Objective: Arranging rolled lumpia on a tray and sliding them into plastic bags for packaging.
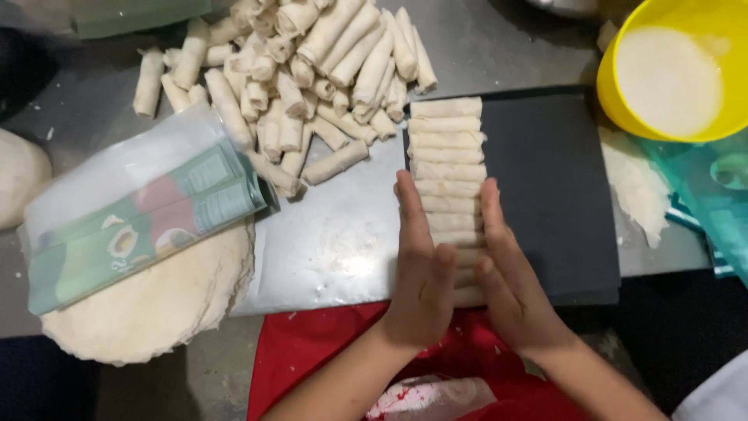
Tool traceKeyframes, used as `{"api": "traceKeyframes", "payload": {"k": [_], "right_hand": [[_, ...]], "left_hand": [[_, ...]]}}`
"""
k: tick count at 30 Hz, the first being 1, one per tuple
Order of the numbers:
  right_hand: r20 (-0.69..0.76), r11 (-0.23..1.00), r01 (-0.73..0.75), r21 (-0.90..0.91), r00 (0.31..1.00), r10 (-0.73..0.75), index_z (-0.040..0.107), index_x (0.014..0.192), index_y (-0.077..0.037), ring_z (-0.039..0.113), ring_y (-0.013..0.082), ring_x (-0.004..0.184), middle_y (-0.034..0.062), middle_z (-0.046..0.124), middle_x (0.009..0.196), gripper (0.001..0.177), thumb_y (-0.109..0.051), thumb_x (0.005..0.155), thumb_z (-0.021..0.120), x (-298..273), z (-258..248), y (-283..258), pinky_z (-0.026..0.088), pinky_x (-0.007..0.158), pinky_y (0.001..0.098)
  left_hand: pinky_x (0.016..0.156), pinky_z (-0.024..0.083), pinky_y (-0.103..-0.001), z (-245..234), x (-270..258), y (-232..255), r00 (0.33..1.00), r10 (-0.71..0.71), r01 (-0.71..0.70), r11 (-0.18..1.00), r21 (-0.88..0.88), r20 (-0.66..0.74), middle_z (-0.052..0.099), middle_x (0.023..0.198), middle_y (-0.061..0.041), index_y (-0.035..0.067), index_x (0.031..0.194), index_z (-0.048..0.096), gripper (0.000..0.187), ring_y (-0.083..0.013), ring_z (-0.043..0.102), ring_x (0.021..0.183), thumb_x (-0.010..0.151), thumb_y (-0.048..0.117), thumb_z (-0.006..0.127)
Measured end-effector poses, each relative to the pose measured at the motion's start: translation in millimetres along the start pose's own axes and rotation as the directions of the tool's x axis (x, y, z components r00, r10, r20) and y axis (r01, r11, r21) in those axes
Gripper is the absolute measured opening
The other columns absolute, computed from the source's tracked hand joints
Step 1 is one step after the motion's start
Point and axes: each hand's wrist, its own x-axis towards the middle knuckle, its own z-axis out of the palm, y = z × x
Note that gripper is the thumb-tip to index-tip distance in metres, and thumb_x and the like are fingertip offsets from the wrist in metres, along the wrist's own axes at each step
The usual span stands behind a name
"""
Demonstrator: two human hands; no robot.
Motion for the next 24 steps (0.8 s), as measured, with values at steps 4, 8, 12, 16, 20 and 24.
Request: {"api": "traceKeyframes", "payload": {"k": [4,8,12,16,20,24], "right_hand": [[-0.019,0.949,-0.011,0.316,1.000,0.018,-0.009,0.171,-0.001,-0.004,0.0319,0.172,0.0174,-0.013,0.184,0.086,-0.049,0.113,0.032,17.3,-16.4,22.1,0.004,0.138,0.0481],[-0.136,0.985,0.073,0.158,0.989,-0.051,-0.003,0.172,-0.001,0.003,0.0340,0.173,0.0215,-0.003,0.185,0.072,-0.034,0.117,0.029,65.0,-34.8,56.7,0.010,0.140,0.0482],[-0.092,0.986,-0.001,-0.169,0.996,-0.015,0.020,0.173,0.006,0.016,0.0473,0.165,0.0323,0.014,0.180,0.069,-0.039,0.121,0.024,109.1,-39.7,29.3,0.010,0.135,0.0577],[-0.044,0.971,0.004,-0.239,0.999,-0.015,0.020,0.173,0.005,0.028,0.0498,0.162,0.0329,0.030,0.173,0.070,-0.032,0.118,0.043,124.4,-42.1,51.5,0.020,0.133,0.0591],[-0.002,0.803,0.074,-0.592,0.996,-0.093,0.059,0.160,-0.005,0.058,0.0419,0.134,0.0209,0.061,0.143,0.060,-0.033,0.109,0.073,176.0,-80.8,31.8,0.043,0.114,0.0520],[0.017,0.804,-0.062,-0.592,0.996,0.089,0.060,0.155,-0.008,0.068,0.0320,0.113,0.0180,0.060,0.141,0.067,-0.039,0.099,0.081,236.3,-44.1,-26.0,0.056,0.095,0.0481]], "left_hand": [[0.134,-0.009,-0.050,-11.6,12.9,9.3,0.996,-0.084,0.085,0.993,-0.086,0.011,-0.027,0.181,-0.020,-0.002,0.168,-0.019,0.111,-0.0315,-0.024,0.169,0.105,0.072,0.034],[0.133,-0.008,-0.051,-22.3,46.5,11.0,0.984,-0.178,0.173,0.975,0.138,0.024,-0.019,0.184,-0.019,0.005,0.172,-0.008,0.089,-0.0323,-0.021,0.170,0.107,0.043,0.039],[0.133,-0.005,-0.066,-22.6,83.1,-13.9,0.997,0.002,-0.021,0.965,0.262,0.073,-0.015,0.180,-0.037,-0.004,0.174,0.001,0.084,-0.0531,-0.018,0.166,0.113,0.028,0.048],[0.134,-0.003,-0.065,-13.5,93.6,-21.4,0.997,-0.036,0.005,0.916,0.400,0.069,-0.008,0.179,-0.039,-0.008,0.173,0.005,0.079,-0.0540,-0.014,0.167,0.109,0.019,0.042],[0.135,-0.002,-0.062,-1.4,99.8,-21.4,0.989,-0.028,-0.091,0.664,0.742,0.146,-0.002,0.180,-0.037,-0.007,0.172,0.015,0.090,-0.0522,-0.009,0.169,0.104,0.038,0.052],[0.139,0.002,-0.055,27.2,125.2,-75.5,0.987,0.064,-0.154,0.209,0.966,0.144,0.027,0.177,-0.028,-0.001,0.168,0.031,0.116,-0.0420,0.015,0.169,0.093,0.086,0.044]]}}
